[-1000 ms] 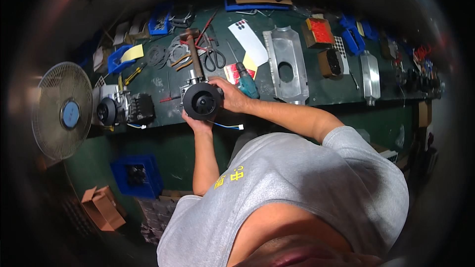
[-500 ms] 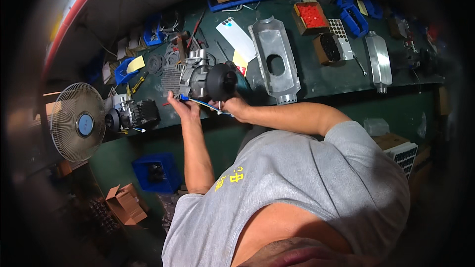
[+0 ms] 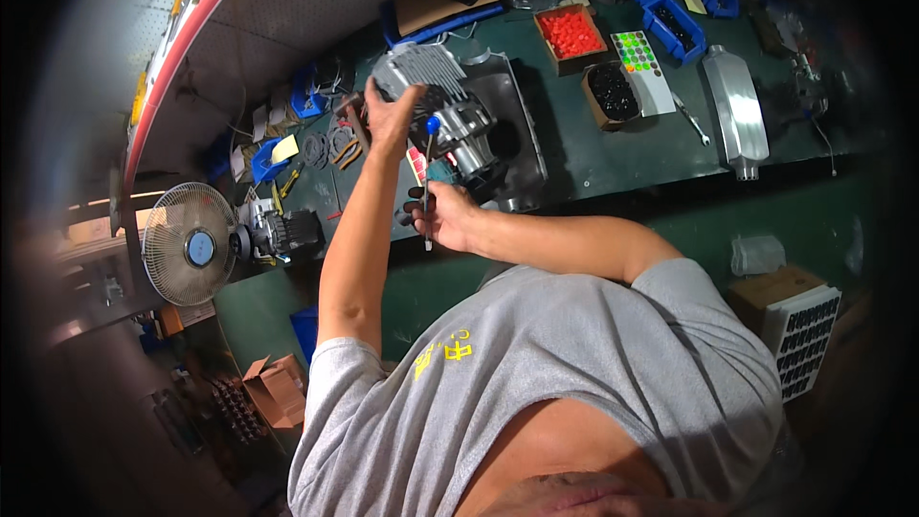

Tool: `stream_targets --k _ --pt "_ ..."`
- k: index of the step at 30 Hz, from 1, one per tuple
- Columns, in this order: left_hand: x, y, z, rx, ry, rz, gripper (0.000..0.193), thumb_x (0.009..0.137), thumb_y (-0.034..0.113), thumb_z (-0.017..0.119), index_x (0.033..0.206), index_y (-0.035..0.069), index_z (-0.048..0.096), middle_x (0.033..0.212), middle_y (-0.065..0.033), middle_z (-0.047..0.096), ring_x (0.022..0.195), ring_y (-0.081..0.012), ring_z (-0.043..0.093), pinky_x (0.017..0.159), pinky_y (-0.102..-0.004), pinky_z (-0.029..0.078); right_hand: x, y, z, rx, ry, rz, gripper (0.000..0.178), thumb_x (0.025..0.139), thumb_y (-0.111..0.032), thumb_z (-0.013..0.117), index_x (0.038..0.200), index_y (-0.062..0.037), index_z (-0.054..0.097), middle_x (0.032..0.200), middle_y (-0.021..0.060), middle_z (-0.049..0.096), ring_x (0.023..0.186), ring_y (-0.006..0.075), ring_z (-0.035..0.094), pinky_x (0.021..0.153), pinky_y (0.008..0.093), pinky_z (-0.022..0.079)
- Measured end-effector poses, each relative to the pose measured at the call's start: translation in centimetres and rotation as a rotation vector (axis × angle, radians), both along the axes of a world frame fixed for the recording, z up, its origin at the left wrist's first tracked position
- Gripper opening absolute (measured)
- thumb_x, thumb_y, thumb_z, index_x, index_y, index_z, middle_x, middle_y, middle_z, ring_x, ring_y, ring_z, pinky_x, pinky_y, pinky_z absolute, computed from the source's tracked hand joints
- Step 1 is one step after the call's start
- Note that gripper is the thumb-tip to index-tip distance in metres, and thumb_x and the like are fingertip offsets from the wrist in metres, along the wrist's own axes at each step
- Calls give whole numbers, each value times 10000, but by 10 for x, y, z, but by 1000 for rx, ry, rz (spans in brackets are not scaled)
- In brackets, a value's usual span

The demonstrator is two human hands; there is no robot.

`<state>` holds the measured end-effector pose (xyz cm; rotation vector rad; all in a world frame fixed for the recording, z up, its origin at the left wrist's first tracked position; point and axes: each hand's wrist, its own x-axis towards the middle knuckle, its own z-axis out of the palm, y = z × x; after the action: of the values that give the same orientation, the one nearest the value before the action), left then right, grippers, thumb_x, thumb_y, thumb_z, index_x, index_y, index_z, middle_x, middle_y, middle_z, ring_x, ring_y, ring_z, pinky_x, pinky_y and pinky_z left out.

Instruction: The person unpacks a metal casing and attaches it to a motor assembly. They then use a power drill to secure the casing, followed by manual adjustments and the use of a hammer to fit components. Finally, they connect a small circuit board to the assembly.

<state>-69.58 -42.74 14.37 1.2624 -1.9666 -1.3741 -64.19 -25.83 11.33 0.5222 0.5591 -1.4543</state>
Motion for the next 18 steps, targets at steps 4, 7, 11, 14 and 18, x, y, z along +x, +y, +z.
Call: stream_targets --k 4,7,11,14,18 --pt "-35 22 -17 -139 -87 -116 1204 632 410 901 1572 6 266 1326 -250 607 1202 -310 603 1052 -350 454 -22 16 -13 -12 -29 -53 296 1051 -315 444 1056 -66 604 917 148 714 729 235 681 633 405 600" --pt "-50 35 -26 -189 -217 -141 1248 595 461 898 1574 15 265 1340 -289 603 1246 -362 601 1065 -381 464 -38 29 -20 -14 -53 -74 291 1054 -303 441 1075 -54 591 934 157 708 729 234 685 652 411 601" --pt "-64 51 -38 -256 -349 -156 1298 568 504 896 1607 100 232 1393 -344 536 1299 -450 551 1097 -446 453 -50 44 -30 -24 -43 -76 268 1062 -272 415 1108 -52 561 932 142 688 767 246 685 712 418 597" --pt "-79 67 -37 -275 -524 -126 1327 556 509 919 1611 104 224 1388 -292 547 1270 -389 574 1081 -419 468 -58 50 -43 -41 -31 -74 264 1068 -270 393 1088 -58 549 904 127 659 842 255 680 778 442 592" --pt "-87 86 -36 -344 -562 -128 1233 557 500 898 1578 164 295 1307 -251 565 1259 -471 545 1054 -505 478 -69 58 -54 -60 -86 -102 240 1059 -254 434 992 -56 552 910 134 649 835 266 674 771 433 610"
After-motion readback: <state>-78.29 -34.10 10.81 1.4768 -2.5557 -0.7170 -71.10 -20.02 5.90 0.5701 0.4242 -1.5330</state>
